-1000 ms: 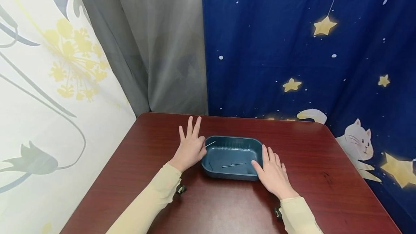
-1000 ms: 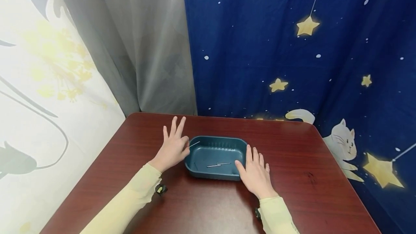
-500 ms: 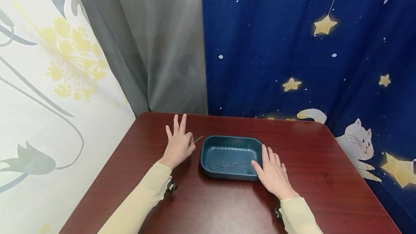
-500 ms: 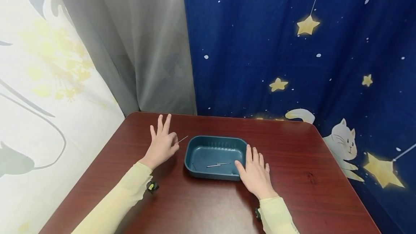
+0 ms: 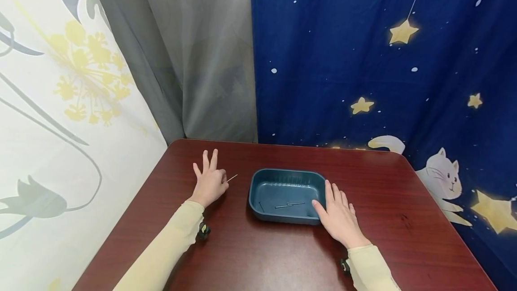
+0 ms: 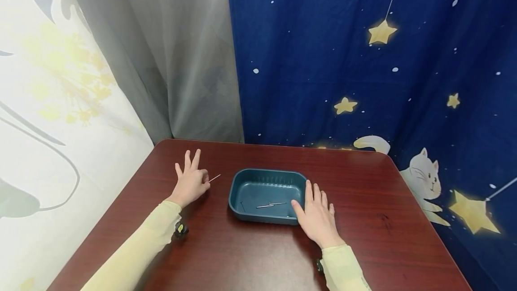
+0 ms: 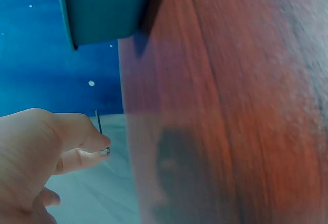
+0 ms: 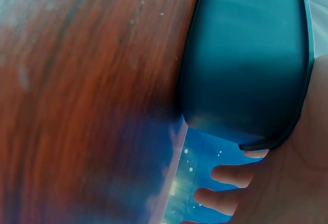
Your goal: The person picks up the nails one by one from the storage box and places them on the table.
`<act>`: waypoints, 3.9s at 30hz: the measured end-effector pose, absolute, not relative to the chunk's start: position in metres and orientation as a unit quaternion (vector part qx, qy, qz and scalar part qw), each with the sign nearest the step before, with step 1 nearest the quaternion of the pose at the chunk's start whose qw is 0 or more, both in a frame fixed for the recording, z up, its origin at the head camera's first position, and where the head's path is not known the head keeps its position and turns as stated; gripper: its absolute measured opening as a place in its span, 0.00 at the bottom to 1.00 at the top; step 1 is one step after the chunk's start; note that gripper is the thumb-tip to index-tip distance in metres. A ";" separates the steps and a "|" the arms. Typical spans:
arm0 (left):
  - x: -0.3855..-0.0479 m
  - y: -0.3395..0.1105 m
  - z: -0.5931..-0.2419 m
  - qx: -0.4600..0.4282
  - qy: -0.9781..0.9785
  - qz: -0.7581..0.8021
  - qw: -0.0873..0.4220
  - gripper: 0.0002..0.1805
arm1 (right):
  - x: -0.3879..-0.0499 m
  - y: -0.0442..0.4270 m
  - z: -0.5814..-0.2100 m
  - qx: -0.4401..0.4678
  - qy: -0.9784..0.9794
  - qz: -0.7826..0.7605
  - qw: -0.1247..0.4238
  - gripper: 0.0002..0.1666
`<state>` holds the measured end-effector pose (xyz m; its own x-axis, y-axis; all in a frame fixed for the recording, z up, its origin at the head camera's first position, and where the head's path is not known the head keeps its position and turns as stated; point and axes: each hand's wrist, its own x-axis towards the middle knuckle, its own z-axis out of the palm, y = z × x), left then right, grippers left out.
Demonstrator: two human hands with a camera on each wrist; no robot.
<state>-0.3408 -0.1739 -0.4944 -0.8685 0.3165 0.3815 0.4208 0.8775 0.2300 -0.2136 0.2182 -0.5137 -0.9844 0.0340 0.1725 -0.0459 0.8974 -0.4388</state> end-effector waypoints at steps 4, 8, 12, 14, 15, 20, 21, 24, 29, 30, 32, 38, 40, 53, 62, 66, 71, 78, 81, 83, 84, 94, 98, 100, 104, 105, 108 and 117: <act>-0.345 -0.177 -0.501 -0.185 -0.961 -0.146 0.145 0.16 | -0.213 0.218 -0.515 0.003 -0.970 0.226 0.089 0.50; -0.348 -0.180 -0.505 -0.177 -0.965 -0.144 0.127 0.16 | -0.213 0.218 -0.515 0.002 -0.970 0.225 0.088 0.51; -0.348 -0.183 -0.507 -0.172 -0.968 -0.146 0.113 0.16 | -0.213 0.218 -0.516 0.003 -0.971 0.224 0.088 0.51; -0.348 -0.184 -0.508 -0.172 -0.968 -0.147 0.108 0.17 | -0.213 0.218 -0.516 0.004 -0.971 0.223 0.088 0.51; -0.348 -0.184 -0.509 -0.172 -0.968 -0.147 0.105 0.17 | -0.213 0.218 -0.516 0.005 -0.971 0.224 0.089 0.51; -0.347 -0.185 -0.510 -0.173 -0.970 -0.145 0.094 0.16 | -0.213 0.218 -0.516 0.006 -0.971 0.224 0.087 0.52; -0.346 -0.185 -0.510 -0.172 -0.970 -0.144 0.090 0.16 | -0.213 0.218 -0.515 0.006 -0.971 0.225 0.086 0.52; -0.345 -0.184 -0.509 -0.170 -0.971 -0.149 0.083 0.16 | -0.213 0.218 -0.514 0.006 -0.971 0.226 0.084 0.52; -0.347 -0.185 -0.509 -0.167 -0.970 -0.157 0.075 0.16 | -0.212 0.217 -0.513 0.006 -0.970 0.226 0.087 0.52; -0.348 -0.186 -0.510 -0.167 -0.971 -0.157 0.071 0.16 | -0.212 0.217 -0.512 0.006 -0.970 0.226 0.088 0.52; -0.349 -0.186 -0.509 -0.165 -0.972 -0.156 0.063 0.14 | -0.212 0.217 -0.512 0.006 -0.970 0.225 0.088 0.53; -0.348 -0.185 -0.502 -0.170 -0.973 -0.148 0.043 0.06 | -0.212 0.217 -0.512 0.007 -0.970 0.224 0.089 0.52; -0.347 -0.182 -0.498 -0.180 -0.971 -0.149 0.046 0.07 | -0.212 0.217 -0.512 0.007 -0.971 0.224 0.088 0.51; -0.327 -0.134 -0.460 -0.288 -0.936 -0.176 0.096 0.23 | -0.214 0.219 -0.513 0.007 -0.971 0.222 0.089 0.52; -0.319 -0.112 -0.459 -0.338 -0.926 -0.132 0.105 0.26 | -0.214 0.218 -0.513 0.004 -0.971 0.224 0.086 0.51; -0.317 -0.104 -0.459 -0.358 -0.921 -0.107 0.110 0.24 | -0.213 0.217 -0.514 0.004 -0.971 0.225 0.082 0.52; -0.314 -0.093 -0.457 -0.385 -0.914 -0.069 0.112 0.17 | -0.213 0.217 -0.514 0.004 -0.971 0.226 0.080 0.52; -0.314 -0.080 -0.463 -0.382 -0.921 -0.027 0.070 0.10 | -0.213 0.217 -0.515 0.004 -0.971 0.226 0.082 0.53; -0.314 -0.076 -0.466 -0.378 -0.925 -0.014 0.046 0.09 | -0.213 0.217 -0.514 0.003 -0.971 0.227 0.079 0.53; -0.314 -0.073 -0.467 -0.376 -0.926 -0.011 0.032 0.09 | -0.213 0.217 -0.514 0.003 -0.971 0.227 0.079 0.52; -0.314 -0.072 -0.467 -0.376 -0.926 -0.011 0.027 0.09 | -0.213 0.217 -0.514 0.004 -0.971 0.227 0.080 0.52; -0.318 -0.064 -0.472 -0.368 -0.930 0.013 -0.009 0.12 | -0.213 0.216 -0.513 0.000 -0.970 0.229 0.079 0.50; -0.318 -0.062 -0.472 -0.362 -0.932 0.020 -0.010 0.13 | -0.213 0.216 -0.513 -0.001 -0.970 0.230 0.072 0.51; -0.318 -0.061 -0.473 -0.362 -0.932 0.019 -0.005 0.13 | -0.213 0.217 -0.512 -0.001 -0.970 0.231 0.071 0.51; -0.318 -0.057 -0.474 -0.359 -0.933 0.022 0.009 0.12 | -0.213 0.217 -0.512 0.000 -0.970 0.233 0.075 0.51; -0.318 -0.057 -0.475 -0.358 -0.933 0.022 0.011 0.12 | -0.213 0.218 -0.512 0.000 -0.970 0.233 0.075 0.51; -0.318 -0.056 -0.475 -0.358 -0.933 0.023 0.015 0.13 | -0.214 0.218 -0.513 -0.001 -0.970 0.234 0.073 0.51; -0.316 -0.057 -0.474 -0.357 -0.934 0.015 0.014 0.13 | -0.213 0.217 -0.513 -0.002 -0.969 0.236 0.070 0.52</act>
<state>-0.3159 -0.0570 -0.4737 -0.7445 0.6674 0.0162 0.6666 0.7445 -0.0378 -0.2134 0.2174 -0.5134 -0.9903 0.0372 0.1339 -0.0284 0.8890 -0.4569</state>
